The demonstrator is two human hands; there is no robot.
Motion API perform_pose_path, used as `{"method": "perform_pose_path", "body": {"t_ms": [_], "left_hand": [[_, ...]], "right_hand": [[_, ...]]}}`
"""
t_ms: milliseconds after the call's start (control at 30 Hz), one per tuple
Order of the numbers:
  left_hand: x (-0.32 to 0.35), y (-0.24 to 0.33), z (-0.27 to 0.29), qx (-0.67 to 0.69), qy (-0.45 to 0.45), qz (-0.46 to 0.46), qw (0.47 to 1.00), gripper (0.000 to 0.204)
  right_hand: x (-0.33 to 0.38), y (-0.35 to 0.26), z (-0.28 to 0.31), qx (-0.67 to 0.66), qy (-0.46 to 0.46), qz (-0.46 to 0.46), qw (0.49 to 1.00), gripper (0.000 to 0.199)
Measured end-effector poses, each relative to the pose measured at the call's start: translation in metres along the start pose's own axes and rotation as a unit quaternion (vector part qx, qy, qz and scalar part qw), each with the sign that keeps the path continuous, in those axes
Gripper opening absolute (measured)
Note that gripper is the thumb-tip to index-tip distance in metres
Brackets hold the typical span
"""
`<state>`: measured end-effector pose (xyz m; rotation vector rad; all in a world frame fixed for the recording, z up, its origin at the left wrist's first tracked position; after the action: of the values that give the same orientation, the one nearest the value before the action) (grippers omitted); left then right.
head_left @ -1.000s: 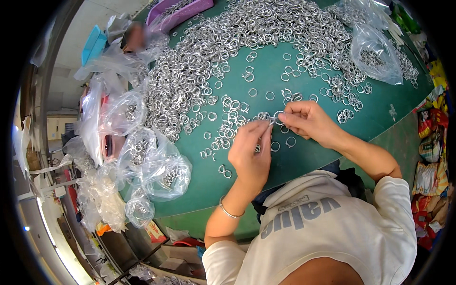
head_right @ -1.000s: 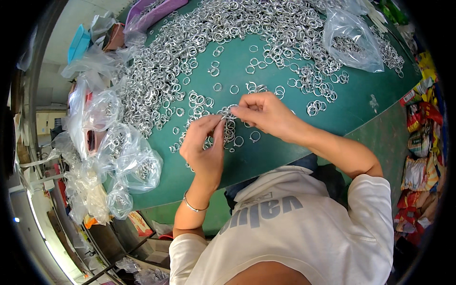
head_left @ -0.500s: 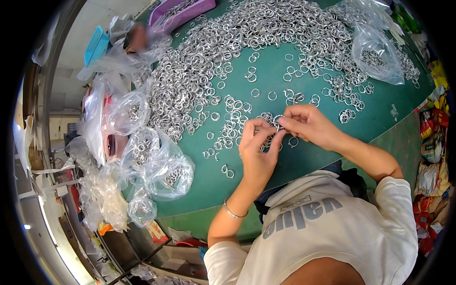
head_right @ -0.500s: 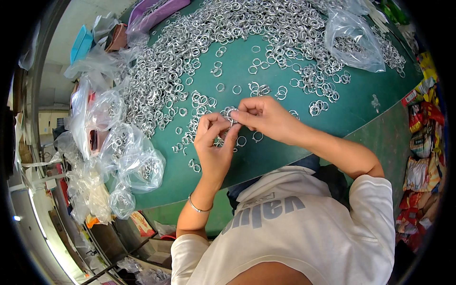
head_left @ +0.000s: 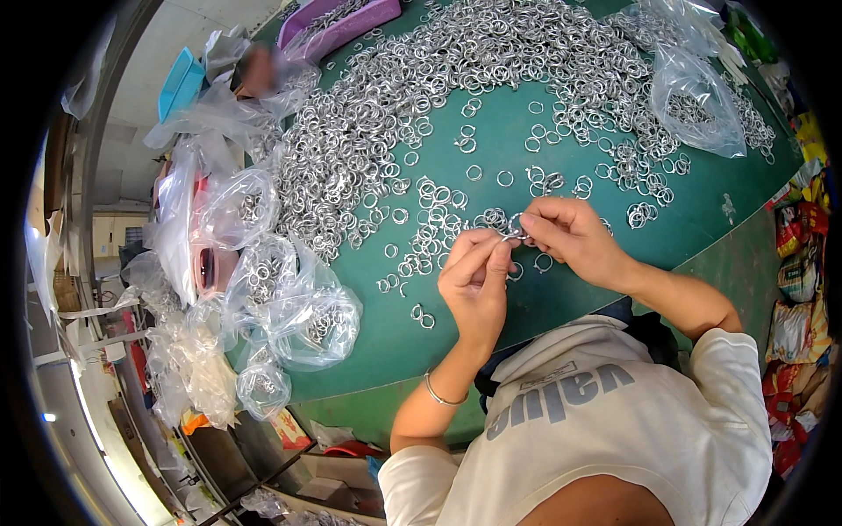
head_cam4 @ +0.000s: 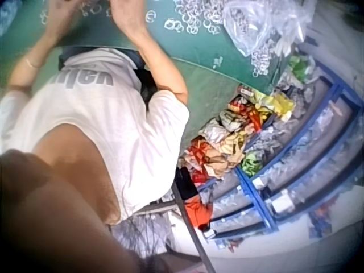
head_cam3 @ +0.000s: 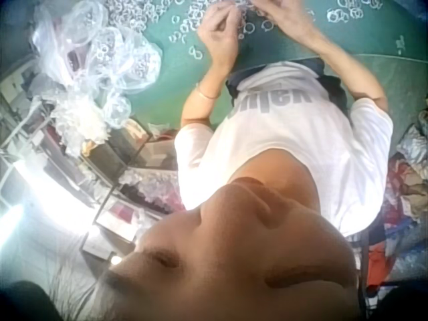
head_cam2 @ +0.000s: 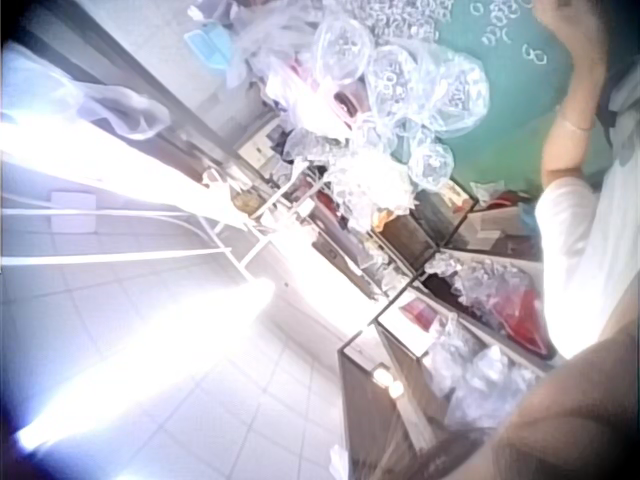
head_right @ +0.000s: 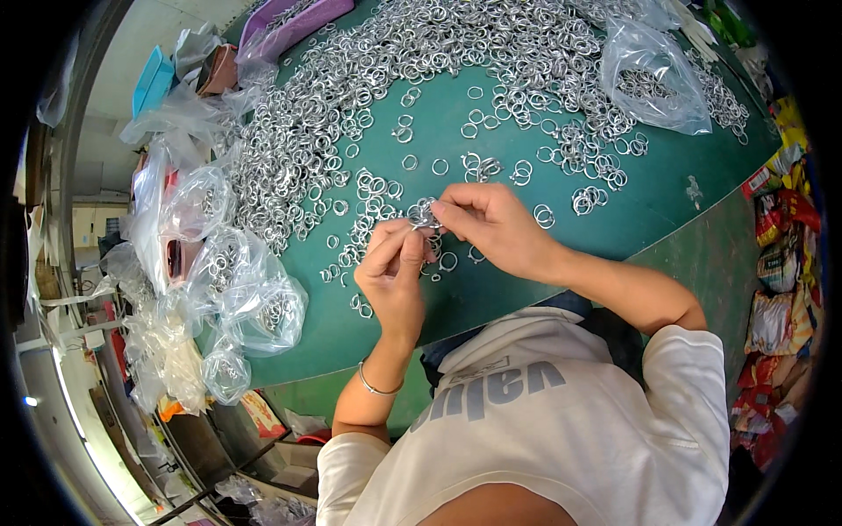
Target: The person sorts silver-colored metal rings from a large pile on a table, picking them up by hand and placing them into clear plastic bags.
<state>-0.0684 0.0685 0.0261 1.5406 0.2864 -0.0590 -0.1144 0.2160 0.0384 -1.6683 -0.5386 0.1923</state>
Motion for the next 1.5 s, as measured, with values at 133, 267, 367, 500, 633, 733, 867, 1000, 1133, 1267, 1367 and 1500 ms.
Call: {"method": "perform_pose_path", "body": {"t_ms": [133,267,367,500,633,733,867,1000,1133,1267,1367,1500], "left_hand": [[0.004,-0.004,-0.004,0.048,0.009,-0.008,0.999,0.008],[0.004,-0.002,-0.005,0.165,0.016,0.081,0.983,0.006],[0.003,0.003,-0.004,0.086,-0.005,0.07,0.994,0.006],[0.001,-0.001,0.005,0.007,-0.03,0.036,0.999,0.013],[0.0,-0.004,0.004,-0.116,-0.039,-0.071,0.99,0.025],[0.001,0.0,0.0,-0.132,-0.033,-0.064,0.989,0.025],[0.005,0.009,-0.001,-0.217,-0.041,-0.093,0.971,0.024],[0.009,0.003,-0.001,-0.135,0.002,-0.052,0.989,0.023],[0.009,-0.003,-0.002,0.043,0.008,0.009,0.999,0.022],[0.01,0.003,-0.005,-0.002,0.013,0.012,1.0,0.018],[0.008,0.0,-0.002,-0.02,0.009,0.018,1.0,0.015],[0.01,-0.002,-0.001,0.023,0.049,0.007,0.999,0.012]], "right_hand": [[0.002,-0.001,0.0,0.052,0.01,0.051,0.997,0.026],[0.004,0.002,0.0,0.133,0.026,0.089,0.987,0.026],[0.006,0.0,-0.002,0.194,0.039,0.135,0.971,0.028],[0.002,0.01,0.002,0.142,0.017,0.09,0.986,0.03],[0.001,0.01,-0.001,0.068,0.011,0.051,0.996,0.03],[0.0,0.019,0.0,0.103,0.014,0.071,0.992,0.03],[0.001,0.017,0.0,0.123,0.019,0.073,0.99,0.03],[0.004,0.008,-0.003,0.129,0.01,0.062,0.99,0.029],[0.006,0.008,-0.006,0.15,0.023,0.106,0.983,0.029],[0.007,0.005,-0.006,0.148,0.014,0.078,0.986,0.028],[0.008,0.003,-0.009,0.149,0.013,0.091,0.984,0.028],[0.011,0.003,-0.011,0.102,0.009,0.06,0.993,0.026]]}}
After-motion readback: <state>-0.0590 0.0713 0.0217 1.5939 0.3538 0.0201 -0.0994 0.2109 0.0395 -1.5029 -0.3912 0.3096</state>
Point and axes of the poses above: each hand's wrist, its own x-axis away from the middle knuckle, its own z-axis out of the back of the hand, y = z × x, the point moved 1 cm from there along -x, towards the middle knuckle, and after that the axes turned 1 degree about x, right-handed, at the moved point
